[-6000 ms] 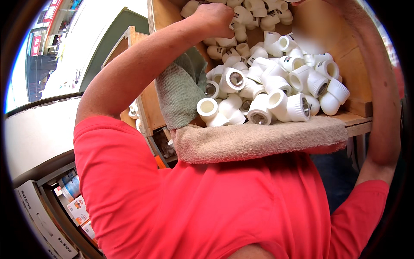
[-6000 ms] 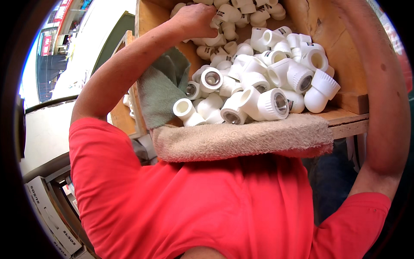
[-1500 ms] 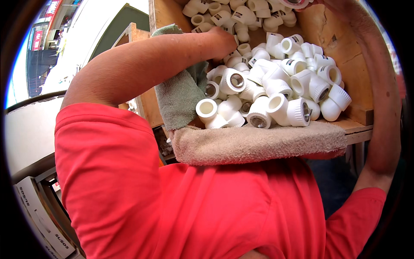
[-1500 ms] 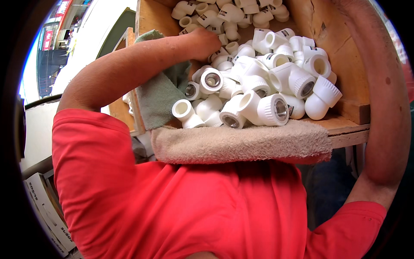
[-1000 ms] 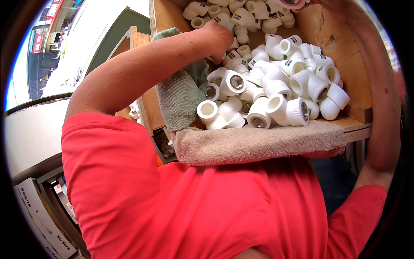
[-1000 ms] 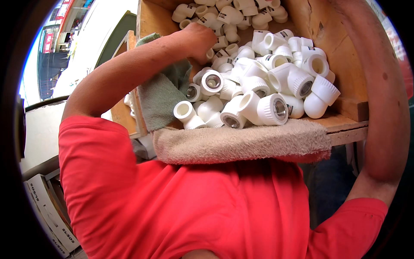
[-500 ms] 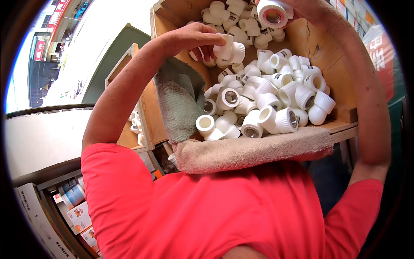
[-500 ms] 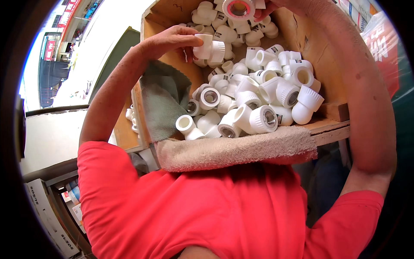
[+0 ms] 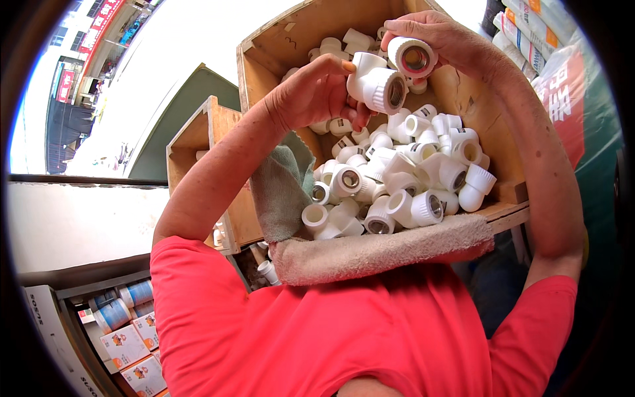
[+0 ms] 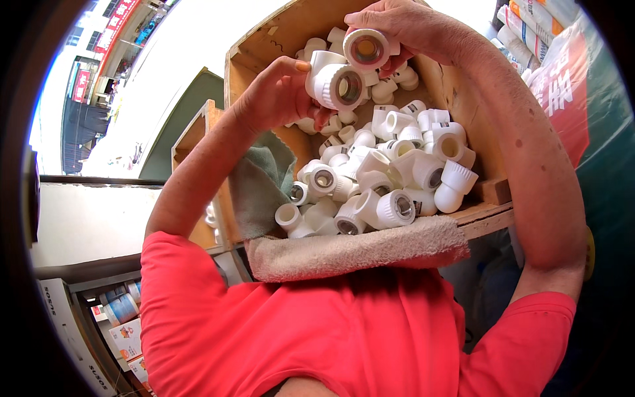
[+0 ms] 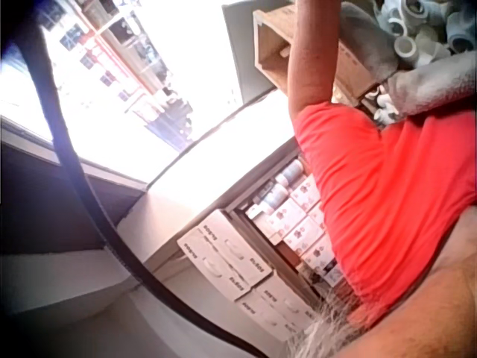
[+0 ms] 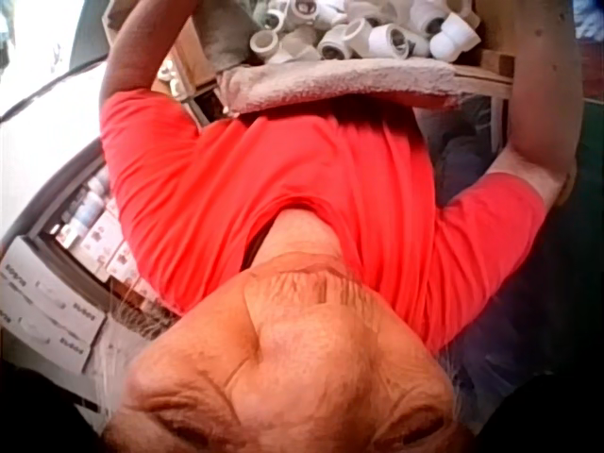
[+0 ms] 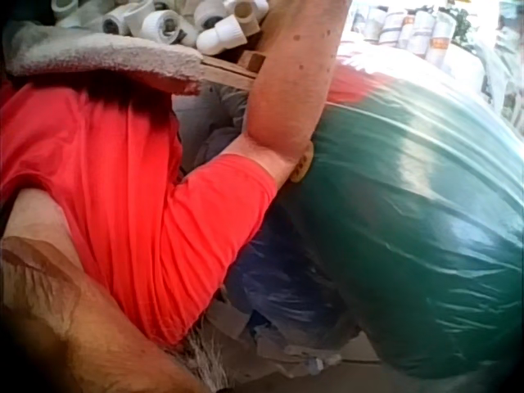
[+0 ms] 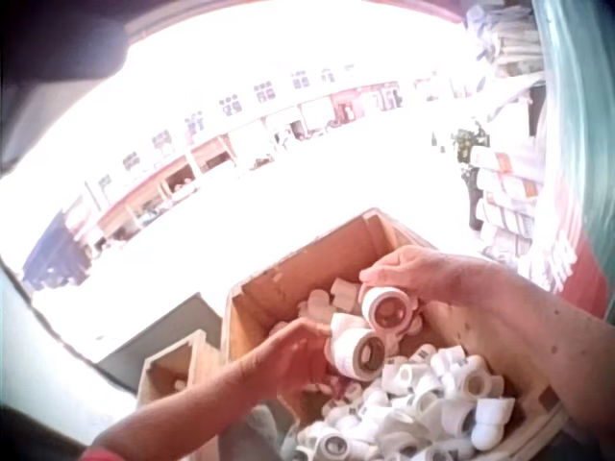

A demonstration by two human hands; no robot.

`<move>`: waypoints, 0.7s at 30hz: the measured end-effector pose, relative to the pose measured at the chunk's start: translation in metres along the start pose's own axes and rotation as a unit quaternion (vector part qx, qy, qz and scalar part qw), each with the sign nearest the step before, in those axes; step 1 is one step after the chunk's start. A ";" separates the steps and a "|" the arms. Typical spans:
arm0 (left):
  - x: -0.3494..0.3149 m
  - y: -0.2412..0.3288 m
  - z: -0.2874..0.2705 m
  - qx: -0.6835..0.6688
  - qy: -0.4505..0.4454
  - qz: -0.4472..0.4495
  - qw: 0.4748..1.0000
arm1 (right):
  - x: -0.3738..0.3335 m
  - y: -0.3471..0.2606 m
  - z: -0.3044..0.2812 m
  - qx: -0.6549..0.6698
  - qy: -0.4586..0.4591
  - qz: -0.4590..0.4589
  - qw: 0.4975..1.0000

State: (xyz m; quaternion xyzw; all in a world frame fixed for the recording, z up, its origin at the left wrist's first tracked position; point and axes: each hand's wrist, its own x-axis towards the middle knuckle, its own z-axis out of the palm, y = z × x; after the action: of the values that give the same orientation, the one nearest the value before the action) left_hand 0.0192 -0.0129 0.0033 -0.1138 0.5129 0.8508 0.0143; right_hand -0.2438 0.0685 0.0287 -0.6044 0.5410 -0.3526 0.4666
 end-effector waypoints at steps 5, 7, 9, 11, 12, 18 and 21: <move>0.013 -0.008 0.015 -0.080 -0.002 -0.013 0.997 | -0.002 -0.003 0.001 0.004 -0.005 0.013 1.000; 0.015 -0.012 0.025 -0.092 0.048 -0.023 0.994 | -0.002 -0.004 0.000 0.000 -0.014 0.017 1.000; 0.015 -0.017 0.025 -0.115 0.034 -0.027 0.992 | -0.002 -0.006 0.001 -0.003 -0.023 0.013 1.000; 0.018 -0.017 0.027 -0.092 0.058 -0.034 0.994 | -0.001 -0.001 0.002 -0.015 -0.007 0.012 1.000; 0.019 -0.018 0.027 -0.080 0.070 -0.038 0.994 | -0.001 0.001 0.002 -0.021 0.001 0.011 1.000; 0.021 -0.022 0.020 -0.111 0.036 -0.050 0.992 | 0.001 0.006 -0.003 -0.038 -0.014 0.004 0.999; 0.021 -0.022 0.020 -0.086 0.050 -0.056 0.993 | 0.001 0.005 -0.001 -0.042 -0.015 0.007 0.999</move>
State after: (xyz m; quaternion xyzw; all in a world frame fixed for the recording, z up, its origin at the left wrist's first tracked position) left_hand -0.0020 0.0136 -0.0114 -0.1852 0.4304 0.8830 0.0267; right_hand -0.2458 0.0679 0.0245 -0.6248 0.5521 -0.3174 0.4516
